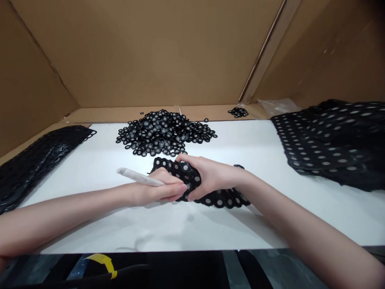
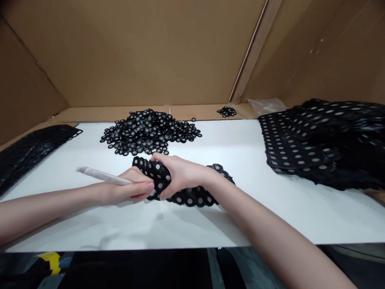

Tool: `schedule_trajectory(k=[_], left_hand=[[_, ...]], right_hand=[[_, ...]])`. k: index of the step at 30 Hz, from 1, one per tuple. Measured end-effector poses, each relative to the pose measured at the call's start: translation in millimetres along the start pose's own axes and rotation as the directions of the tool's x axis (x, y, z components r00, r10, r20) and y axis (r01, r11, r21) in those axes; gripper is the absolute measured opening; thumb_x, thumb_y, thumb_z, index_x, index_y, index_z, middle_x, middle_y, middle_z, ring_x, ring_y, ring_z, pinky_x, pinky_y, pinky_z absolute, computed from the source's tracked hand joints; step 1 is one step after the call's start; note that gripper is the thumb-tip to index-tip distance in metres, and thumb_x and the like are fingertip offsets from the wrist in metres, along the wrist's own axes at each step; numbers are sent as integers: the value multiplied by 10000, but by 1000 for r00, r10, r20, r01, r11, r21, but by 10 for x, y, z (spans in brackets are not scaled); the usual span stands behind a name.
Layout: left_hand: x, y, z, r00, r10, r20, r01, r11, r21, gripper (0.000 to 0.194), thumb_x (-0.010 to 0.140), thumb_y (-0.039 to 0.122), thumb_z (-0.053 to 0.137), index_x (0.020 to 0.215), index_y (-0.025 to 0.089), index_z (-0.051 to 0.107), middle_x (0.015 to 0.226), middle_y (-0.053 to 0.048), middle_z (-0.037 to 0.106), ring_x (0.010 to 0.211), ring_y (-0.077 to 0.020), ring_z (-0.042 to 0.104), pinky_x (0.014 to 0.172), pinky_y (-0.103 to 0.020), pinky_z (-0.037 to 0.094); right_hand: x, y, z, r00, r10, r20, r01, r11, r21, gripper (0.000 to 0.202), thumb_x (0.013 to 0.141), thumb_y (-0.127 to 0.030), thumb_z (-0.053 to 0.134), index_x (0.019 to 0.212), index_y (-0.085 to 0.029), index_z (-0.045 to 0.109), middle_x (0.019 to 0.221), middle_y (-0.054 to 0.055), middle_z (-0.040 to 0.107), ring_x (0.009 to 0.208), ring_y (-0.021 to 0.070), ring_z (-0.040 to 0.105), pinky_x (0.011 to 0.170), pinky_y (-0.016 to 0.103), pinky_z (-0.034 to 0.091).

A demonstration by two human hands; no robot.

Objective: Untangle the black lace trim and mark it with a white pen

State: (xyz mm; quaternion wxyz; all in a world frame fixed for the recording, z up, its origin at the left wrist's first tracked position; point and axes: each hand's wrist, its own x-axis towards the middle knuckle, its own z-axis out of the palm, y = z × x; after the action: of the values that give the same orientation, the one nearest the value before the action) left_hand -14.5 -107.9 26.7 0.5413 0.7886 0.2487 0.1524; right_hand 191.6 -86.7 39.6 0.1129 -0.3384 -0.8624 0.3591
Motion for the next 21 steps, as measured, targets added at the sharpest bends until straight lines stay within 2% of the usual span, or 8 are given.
schedule_trajectory(k=[3,8,11,14,16,19,21], left_hand=[[7,-4,-20,999,-5,49,5,1000,2,438,942,304,415,534,146,442,505,26,416,493,-80,384,503,-226,308],[5,-18,-23,990,23,136,-44,987,156,434,956,309,410,561,141,472,549,18,457,516,-77,400,532,-232,312],[3,-30,-17,988,31,150,-51,991,127,435,953,321,417,565,138,488,559,11,477,518,-79,411,532,-230,320],[1,-37,-37,997,-18,74,23,998,-60,454,935,359,445,544,136,502,500,11,442,499,-89,402,507,-235,326],[10,-40,-73,998,-56,37,61,986,-157,485,923,399,454,521,133,503,438,17,397,455,-86,354,463,-242,281],[61,-50,-163,997,-57,-55,48,986,-160,512,911,429,457,497,129,491,406,14,387,430,-78,307,440,-249,216],[120,-76,-237,985,-22,-171,6,995,-96,499,908,427,457,510,129,496,421,18,391,440,-78,313,450,-245,221]], right_hand=[[9,17,-5,1000,-25,3,25,1000,7,724,560,-289,815,1180,-197,452,1082,41,586,960,231,561,820,319,460],[20,24,-14,999,-35,16,35,999,11,661,570,-304,805,1129,-191,470,1032,26,586,935,218,560,795,310,456],[18,35,-6,1000,-29,1,29,1000,8,720,562,-305,815,1180,-194,464,1094,40,588,986,231,563,838,326,458],[16,76,-15,1000,-8,-11,8,1000,-24,810,550,-337,835,1253,-204,455,1222,70,569,1100,266,543,913,358,443],[22,119,-53,1000,5,-14,-6,998,-58,847,549,-368,844,1282,-205,452,1281,88,550,1147,278,527,944,365,428],[55,196,-142,1000,-1,-1,1,995,-99,813,528,-406,857,1232,-201,506,1207,80,599,1077,268,558,901,350,437],[97,242,-179,999,-3,-38,0,995,-98,650,573,-441,828,1117,-188,578,1077,63,644,971,240,579,837,330,445]])
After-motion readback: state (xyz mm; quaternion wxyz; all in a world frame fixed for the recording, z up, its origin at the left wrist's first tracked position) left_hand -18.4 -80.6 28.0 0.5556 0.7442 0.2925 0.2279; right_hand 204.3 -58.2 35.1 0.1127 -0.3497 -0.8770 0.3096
